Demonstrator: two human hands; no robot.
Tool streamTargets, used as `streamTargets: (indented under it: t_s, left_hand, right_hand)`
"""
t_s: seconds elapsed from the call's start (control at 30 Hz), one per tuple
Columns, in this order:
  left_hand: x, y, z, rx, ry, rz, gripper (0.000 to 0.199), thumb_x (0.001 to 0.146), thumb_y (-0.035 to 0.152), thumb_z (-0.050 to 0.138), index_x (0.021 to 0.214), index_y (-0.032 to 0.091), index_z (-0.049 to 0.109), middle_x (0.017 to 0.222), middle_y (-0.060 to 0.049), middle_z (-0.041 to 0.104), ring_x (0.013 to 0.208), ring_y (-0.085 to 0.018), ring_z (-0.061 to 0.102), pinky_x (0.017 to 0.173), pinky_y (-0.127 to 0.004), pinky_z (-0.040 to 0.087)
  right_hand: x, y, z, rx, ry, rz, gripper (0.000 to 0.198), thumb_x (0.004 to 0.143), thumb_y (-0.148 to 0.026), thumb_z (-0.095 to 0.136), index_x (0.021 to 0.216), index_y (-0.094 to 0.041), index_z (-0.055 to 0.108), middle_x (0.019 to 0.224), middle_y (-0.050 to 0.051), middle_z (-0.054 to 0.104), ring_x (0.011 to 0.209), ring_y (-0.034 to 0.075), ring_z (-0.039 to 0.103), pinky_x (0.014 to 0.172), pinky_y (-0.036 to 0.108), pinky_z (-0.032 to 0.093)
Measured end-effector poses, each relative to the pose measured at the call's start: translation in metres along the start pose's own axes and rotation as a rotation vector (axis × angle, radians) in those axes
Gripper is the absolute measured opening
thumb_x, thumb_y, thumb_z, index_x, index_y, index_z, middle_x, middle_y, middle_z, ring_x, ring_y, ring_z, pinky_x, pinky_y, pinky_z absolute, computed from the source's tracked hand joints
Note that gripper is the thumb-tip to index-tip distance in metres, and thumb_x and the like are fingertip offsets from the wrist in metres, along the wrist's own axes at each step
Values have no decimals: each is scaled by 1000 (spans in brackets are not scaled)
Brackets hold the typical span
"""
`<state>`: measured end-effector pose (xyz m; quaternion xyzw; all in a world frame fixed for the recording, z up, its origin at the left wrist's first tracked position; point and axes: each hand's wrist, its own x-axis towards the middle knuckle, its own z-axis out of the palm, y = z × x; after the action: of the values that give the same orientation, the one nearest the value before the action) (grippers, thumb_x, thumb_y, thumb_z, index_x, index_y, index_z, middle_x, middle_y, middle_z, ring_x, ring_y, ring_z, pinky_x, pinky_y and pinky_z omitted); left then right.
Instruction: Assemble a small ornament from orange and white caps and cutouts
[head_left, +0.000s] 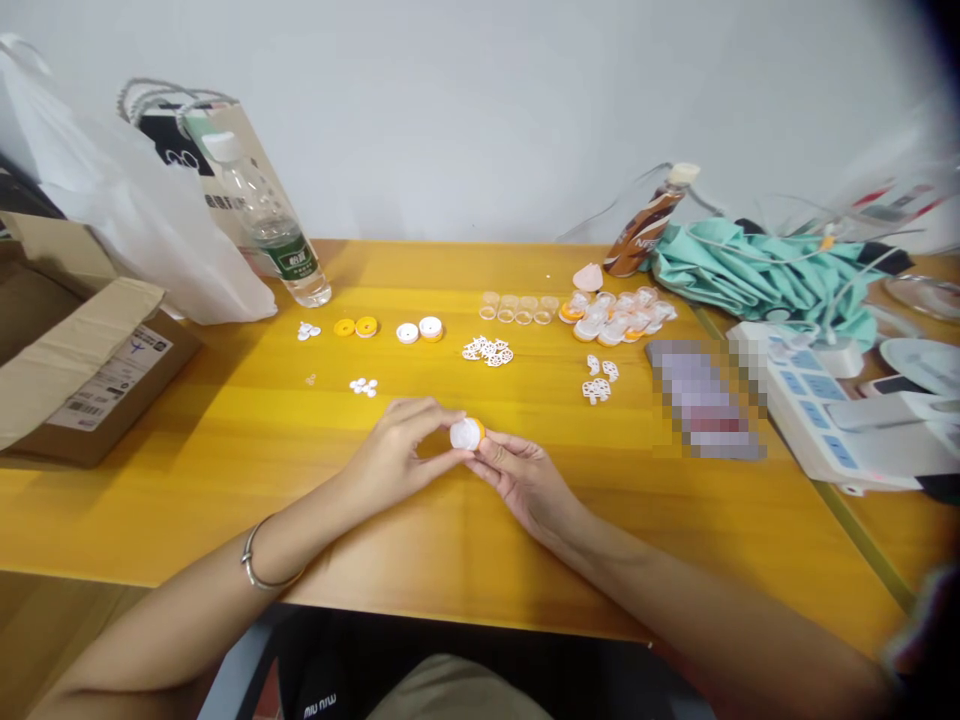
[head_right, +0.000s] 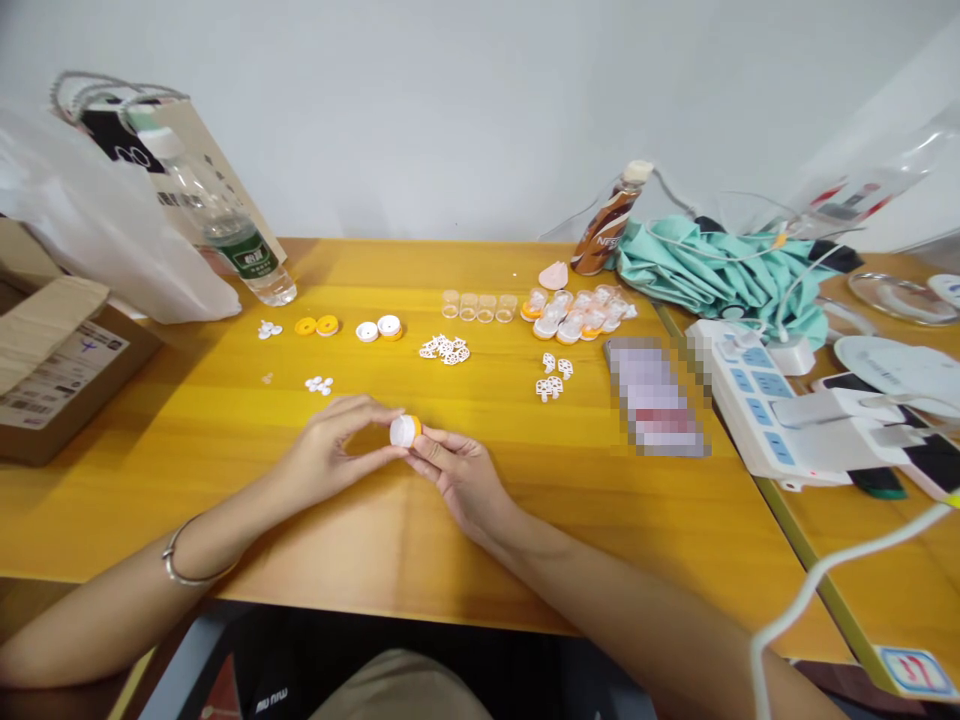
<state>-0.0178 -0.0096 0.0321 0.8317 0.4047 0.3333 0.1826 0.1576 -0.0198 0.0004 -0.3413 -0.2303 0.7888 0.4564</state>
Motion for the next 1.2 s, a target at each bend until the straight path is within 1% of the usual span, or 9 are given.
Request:
streamTargets:
  t_s: [0.23, 0.4, 0.5, 0.6, 0.8, 1.1, 1.2]
  left_hand:
    - [-1, -1, -3, 24, -29, 25, 25, 78, 29, 63, 100, 18, 59, 92, -6, 65, 83, -17, 60, 78, -34, 44]
    - [-1, 2, -3, 6, -6, -2, 23, 77, 29, 63, 96, 18, 58, 88, -5, 65, 80, -16, 59, 74, -32, 43]
    - [-2, 3, -2, 1, 16, -3, 26, 78, 28, 62, 101, 17, 57, 90, -6, 65, 81, -17, 59, 75, -32, 43]
    - [-3, 3, -2, -5, 28, 16, 31, 79, 26, 61, 107, 17, 55, 92, -7, 64, 84, -17, 58, 76, -32, 43]
    - [-3, 1, -1, 22, 17, 47, 32, 79, 26, 61, 110, 18, 55, 93, -7, 64, 85, -17, 58, 77, -33, 43]
    - [-3, 2, 0, 85, -25, 71, 32, 83, 24, 57, 114, 20, 52, 100, -7, 63, 90, -17, 57, 80, -33, 41]
    - [-4, 0, 0, 108, -20, 80, 32, 83, 24, 57, 114, 21, 52, 101, -6, 63, 91, -16, 58, 81, -33, 39]
  right_hand:
    - [-1, 0, 1, -9, 12, -5, 15, 60, -23, 77, 74, -21, 73, 85, -1, 73, 83, 13, 65, 89, 32, 47]
    - [-3, -2, 3, 22, -23, 19, 14, 62, -25, 76, 75, -21, 72, 85, -2, 72, 81, 11, 64, 86, 27, 48]
    - [-2, -4, 2, 40, -52, 13, 13, 66, -26, 74, 78, -21, 72, 86, -2, 72, 81, 10, 64, 86, 24, 47]
    - [-1, -5, 1, 40, -71, 4, 13, 69, -27, 71, 81, -22, 72, 87, -1, 72, 81, 10, 64, 87, 25, 46]
    - [-2, -5, 3, 37, -64, 9, 13, 67, -28, 73, 79, -22, 72, 87, -1, 72, 82, 12, 64, 90, 29, 45]
    - [-2, -4, 4, 38, -42, 16, 14, 65, -27, 74, 77, -20, 72, 81, -1, 72, 79, 11, 64, 90, 28, 46]
    - [-2, -3, 4, 35, -27, 15, 14, 64, -26, 75, 76, -21, 72, 83, -1, 72, 81, 11, 64, 90, 29, 46]
